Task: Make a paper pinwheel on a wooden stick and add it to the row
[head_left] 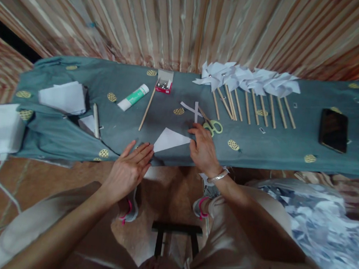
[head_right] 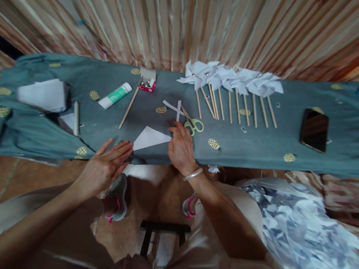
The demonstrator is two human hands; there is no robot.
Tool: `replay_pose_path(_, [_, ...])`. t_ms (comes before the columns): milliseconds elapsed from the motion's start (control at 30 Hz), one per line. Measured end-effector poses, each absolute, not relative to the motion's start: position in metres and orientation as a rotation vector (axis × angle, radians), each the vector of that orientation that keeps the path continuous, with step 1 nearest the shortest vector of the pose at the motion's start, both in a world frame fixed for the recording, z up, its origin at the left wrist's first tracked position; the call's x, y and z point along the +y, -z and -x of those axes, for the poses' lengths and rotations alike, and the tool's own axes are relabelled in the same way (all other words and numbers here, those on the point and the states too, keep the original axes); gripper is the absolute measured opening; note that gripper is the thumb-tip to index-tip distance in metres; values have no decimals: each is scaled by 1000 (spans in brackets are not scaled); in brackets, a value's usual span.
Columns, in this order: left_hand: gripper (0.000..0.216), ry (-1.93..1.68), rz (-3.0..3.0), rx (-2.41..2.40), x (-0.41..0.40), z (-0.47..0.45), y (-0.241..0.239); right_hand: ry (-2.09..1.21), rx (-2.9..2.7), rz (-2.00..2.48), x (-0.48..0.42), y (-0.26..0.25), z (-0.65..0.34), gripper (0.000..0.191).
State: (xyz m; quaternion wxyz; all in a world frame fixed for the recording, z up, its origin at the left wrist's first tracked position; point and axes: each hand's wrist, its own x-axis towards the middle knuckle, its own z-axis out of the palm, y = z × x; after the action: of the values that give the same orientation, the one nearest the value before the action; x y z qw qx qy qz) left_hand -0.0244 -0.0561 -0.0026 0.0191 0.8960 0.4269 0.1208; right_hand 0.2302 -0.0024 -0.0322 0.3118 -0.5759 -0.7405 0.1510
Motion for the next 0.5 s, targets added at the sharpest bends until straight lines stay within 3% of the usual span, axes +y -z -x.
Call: replay_pose_path(500, [34, -537, -2445, 1503, -36, 10, -6, -486, -2045, 1421, -7, 22, -225, 25])
